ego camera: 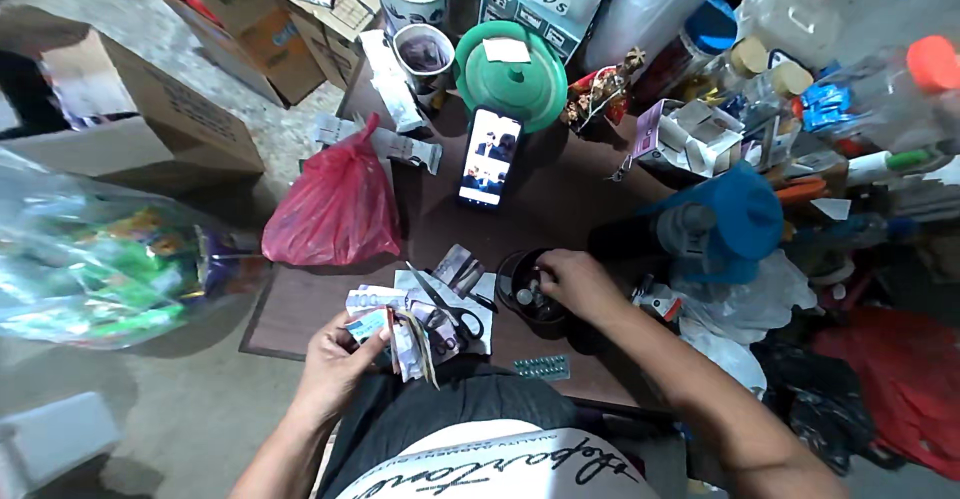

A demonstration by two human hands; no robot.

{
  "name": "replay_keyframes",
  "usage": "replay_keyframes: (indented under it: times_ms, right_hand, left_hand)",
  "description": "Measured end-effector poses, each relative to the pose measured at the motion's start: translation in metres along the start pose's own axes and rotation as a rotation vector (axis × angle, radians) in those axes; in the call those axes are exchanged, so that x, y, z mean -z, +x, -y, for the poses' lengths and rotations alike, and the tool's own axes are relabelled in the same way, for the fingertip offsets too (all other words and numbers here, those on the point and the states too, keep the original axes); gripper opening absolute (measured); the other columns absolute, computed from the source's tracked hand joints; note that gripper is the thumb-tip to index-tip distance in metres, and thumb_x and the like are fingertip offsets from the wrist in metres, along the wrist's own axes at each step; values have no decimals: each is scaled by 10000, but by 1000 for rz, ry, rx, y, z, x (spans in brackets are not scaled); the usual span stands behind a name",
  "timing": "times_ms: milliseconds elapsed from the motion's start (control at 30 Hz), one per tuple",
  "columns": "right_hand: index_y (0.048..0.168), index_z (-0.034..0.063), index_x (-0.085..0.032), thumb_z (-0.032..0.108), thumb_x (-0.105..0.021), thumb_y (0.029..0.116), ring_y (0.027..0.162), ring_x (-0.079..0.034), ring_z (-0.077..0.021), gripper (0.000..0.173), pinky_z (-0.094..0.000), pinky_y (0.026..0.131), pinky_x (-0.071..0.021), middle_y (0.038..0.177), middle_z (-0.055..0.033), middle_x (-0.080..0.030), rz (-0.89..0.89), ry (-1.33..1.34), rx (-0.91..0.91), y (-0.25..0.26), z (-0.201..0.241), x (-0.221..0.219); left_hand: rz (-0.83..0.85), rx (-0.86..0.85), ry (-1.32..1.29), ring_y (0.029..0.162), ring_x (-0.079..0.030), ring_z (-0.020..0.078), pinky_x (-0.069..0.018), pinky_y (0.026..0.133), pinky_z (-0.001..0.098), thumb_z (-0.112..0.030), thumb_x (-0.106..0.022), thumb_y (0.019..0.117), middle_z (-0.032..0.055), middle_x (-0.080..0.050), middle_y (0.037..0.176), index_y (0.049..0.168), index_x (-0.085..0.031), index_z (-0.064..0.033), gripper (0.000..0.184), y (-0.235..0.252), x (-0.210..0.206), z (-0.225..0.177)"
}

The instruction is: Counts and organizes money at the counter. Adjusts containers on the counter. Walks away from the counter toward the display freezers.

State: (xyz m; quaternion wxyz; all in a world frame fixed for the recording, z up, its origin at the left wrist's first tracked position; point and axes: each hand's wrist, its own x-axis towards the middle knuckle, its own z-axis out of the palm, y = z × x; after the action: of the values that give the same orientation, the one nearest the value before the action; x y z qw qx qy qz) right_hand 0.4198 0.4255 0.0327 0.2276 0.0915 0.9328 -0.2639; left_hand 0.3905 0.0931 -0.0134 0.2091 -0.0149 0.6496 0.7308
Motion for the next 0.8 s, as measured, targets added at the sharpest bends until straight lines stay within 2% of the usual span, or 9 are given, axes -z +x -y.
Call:
replay_keyframes:
  times_ms: [100,233,367,433,500,567,667,733,800]
  right_hand:
    - [1094,30,-734,86,-699,947,842,-682,-119,161,-319,789,-573,984,-82,-731,-122,528,-139,-21,-18,14]
    - [1060,-7,-694,16,-675,951,772,-647,-54,114,-222,727,-554,908,-45,-699,-199,960,-235,-34,-35,5]
    - [1066,38,-649,49,-563,1004,514,-400,34,107,-130,474,-336,832,24,-639,-233,1233,-171,-44,-44,-15]
    - [1065,59,-648,74,-504,1028,482,-376,54,150,-111,452,-329,835,35,-648,-264,1388,-117,-49,-49,-23]
    - [1038,79,-651,96,-457,1036,476,-397,52,195,-108,448,-351,836,40,-652,-315,1528,-107,-55,-52,-28]
    - [1015,93,-600,93,-384,1028,479,-434,36,216,-116,444,-376,849,27,-658,-377,1645,-119,-59,-53,-32]
    - [1011,107,-580,87,-331,1033,483,-449,22,251,-118,436,-375,837,28,-648,-505,1718,-120,-66,-54,-37]
    - [1014,109,-582,90,-335,1040,476,-438,24,249,-116,434,-372,827,34,-643,-563,1707,-125,-73,-56,-39]
    - [1011,99,-586,76,-337,1036,466,-432,26,251,-114,427,-366,831,25,-654,-596,1713,-129,-81,-56,-42]
  left_hand:
    - [-4,-9,-6,848,-716,0,-607,760,199,-108,-729,842,-125,-763,949,1072,-690,-201,251,2,2,2]
    - [13,-10,-4,853,-718,6,-608,766,202,-108,-737,838,-118,-765,950,1072,-693,-197,254,4,-2,0]
    - [74,-126,148,878,-714,-8,-609,800,203,-99,-745,843,-147,-754,974,1088,-682,-167,262,12,-26,-21]
    - [138,-305,278,905,-692,-30,-593,830,201,-120,-736,873,-144,-739,1003,1116,-687,-127,248,25,-45,-31]
    - [192,-552,459,924,-687,-14,-594,845,229,-136,-730,883,-70,-735,1010,1117,-691,-71,245,40,-72,-43]
    - [220,-874,685,876,-714,138,-601,803,338,-147,-735,870,82,-739,933,1023,-694,2,218,50,-106,-53]
    - [367,-1324,1091,950,-732,261,-579,843,419,-145,-582,1006,103,-760,1001,1044,-713,-80,151,56,-156,-53]
    - [540,-1456,1248,940,-725,307,-580,845,455,-56,-501,1022,146,-738,982,1073,-691,-37,197,62,-173,-36]
    - [748,-1421,1352,914,-721,337,-582,809,469,-19,-488,1006,176,-717,932,1037,-678,10,195,68,-177,-22]
